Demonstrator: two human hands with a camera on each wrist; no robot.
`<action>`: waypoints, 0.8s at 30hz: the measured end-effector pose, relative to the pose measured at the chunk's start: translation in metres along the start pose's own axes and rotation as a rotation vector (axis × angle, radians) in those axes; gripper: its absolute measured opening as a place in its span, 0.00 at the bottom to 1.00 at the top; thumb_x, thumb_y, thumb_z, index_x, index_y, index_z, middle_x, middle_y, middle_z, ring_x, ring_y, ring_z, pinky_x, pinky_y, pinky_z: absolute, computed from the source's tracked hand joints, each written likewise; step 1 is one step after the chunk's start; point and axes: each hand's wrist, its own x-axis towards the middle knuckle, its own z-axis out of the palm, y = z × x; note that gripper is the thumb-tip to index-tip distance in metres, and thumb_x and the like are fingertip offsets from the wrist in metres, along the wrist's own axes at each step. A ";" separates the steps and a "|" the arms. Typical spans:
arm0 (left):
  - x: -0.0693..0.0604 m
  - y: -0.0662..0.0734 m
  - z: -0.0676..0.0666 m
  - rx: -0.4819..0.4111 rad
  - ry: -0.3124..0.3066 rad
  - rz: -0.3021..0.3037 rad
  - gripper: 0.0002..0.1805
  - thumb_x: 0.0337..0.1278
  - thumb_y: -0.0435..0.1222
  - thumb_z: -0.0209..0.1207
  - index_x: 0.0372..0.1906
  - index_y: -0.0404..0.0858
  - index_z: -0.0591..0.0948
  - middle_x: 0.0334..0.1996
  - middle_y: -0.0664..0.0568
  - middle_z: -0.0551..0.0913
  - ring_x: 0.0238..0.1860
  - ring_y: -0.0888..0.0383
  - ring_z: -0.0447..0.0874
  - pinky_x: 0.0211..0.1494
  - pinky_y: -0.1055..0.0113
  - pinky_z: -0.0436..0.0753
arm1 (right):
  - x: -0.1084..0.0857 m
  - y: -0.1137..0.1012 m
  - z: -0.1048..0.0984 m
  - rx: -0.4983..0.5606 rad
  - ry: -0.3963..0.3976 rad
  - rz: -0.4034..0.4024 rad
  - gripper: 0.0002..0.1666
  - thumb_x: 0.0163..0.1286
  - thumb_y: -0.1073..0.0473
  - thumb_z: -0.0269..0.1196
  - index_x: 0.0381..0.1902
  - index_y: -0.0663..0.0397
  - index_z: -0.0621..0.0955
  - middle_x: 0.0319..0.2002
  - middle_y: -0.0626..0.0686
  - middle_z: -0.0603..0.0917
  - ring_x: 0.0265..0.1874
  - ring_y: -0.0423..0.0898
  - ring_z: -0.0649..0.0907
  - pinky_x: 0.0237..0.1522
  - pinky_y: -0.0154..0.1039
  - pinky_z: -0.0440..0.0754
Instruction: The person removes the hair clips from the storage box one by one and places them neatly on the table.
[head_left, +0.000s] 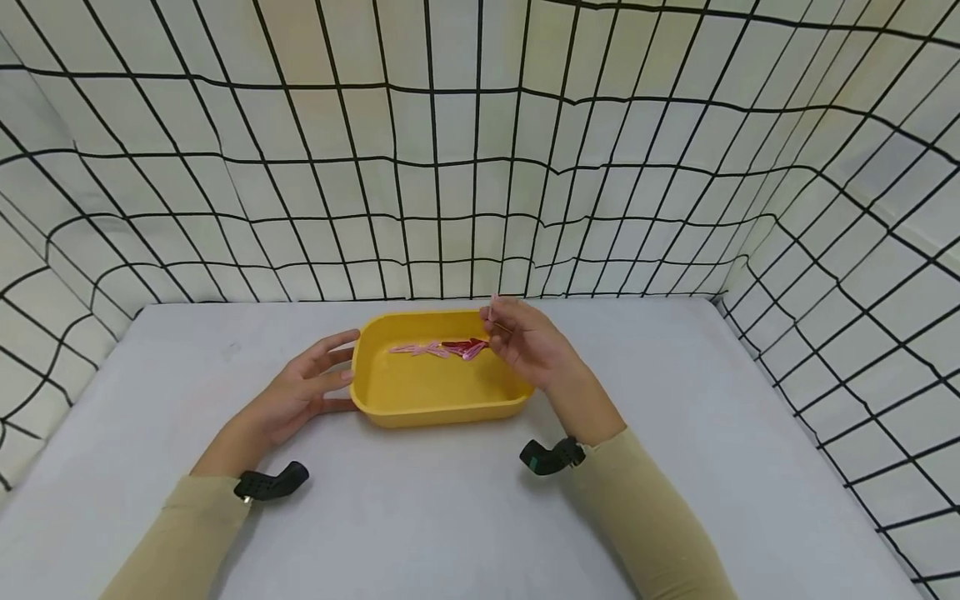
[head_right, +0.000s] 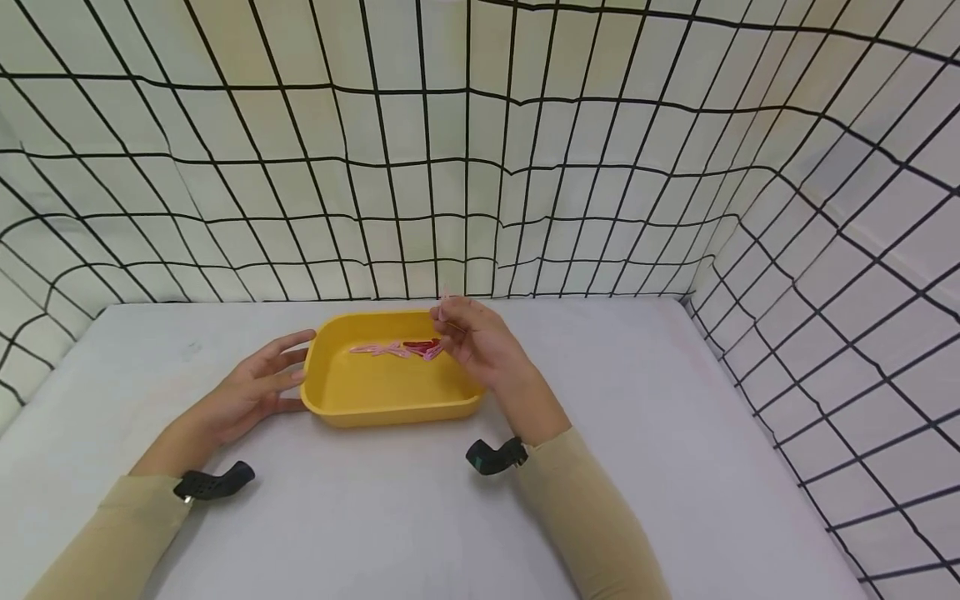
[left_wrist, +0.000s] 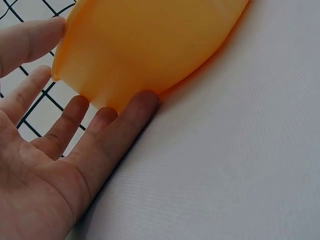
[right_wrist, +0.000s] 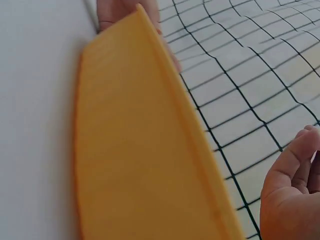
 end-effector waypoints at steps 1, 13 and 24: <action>-0.001 0.000 0.000 0.005 0.001 0.003 0.34 0.73 0.33 0.54 0.78 0.48 0.57 0.76 0.38 0.52 0.60 0.54 0.78 0.55 0.49 0.85 | -0.001 -0.003 -0.001 -0.014 0.009 -0.020 0.05 0.74 0.57 0.61 0.38 0.52 0.80 0.38 0.50 0.83 0.35 0.41 0.80 0.34 0.25 0.82; 0.000 -0.001 0.000 -0.001 -0.007 0.020 0.34 0.73 0.33 0.53 0.78 0.47 0.56 0.76 0.38 0.51 0.60 0.55 0.78 0.54 0.50 0.86 | -0.008 -0.030 -0.016 -0.179 0.115 -0.166 0.22 0.71 0.60 0.64 0.63 0.50 0.79 0.43 0.52 0.83 0.36 0.42 0.85 0.39 0.27 0.85; -0.001 0.000 0.001 0.001 -0.002 0.011 0.33 0.74 0.32 0.52 0.78 0.48 0.56 0.76 0.38 0.51 0.59 0.55 0.79 0.54 0.50 0.85 | -0.007 -0.037 -0.041 -0.416 0.175 -0.234 0.24 0.71 0.59 0.64 0.64 0.46 0.76 0.42 0.52 0.83 0.41 0.45 0.88 0.40 0.32 0.87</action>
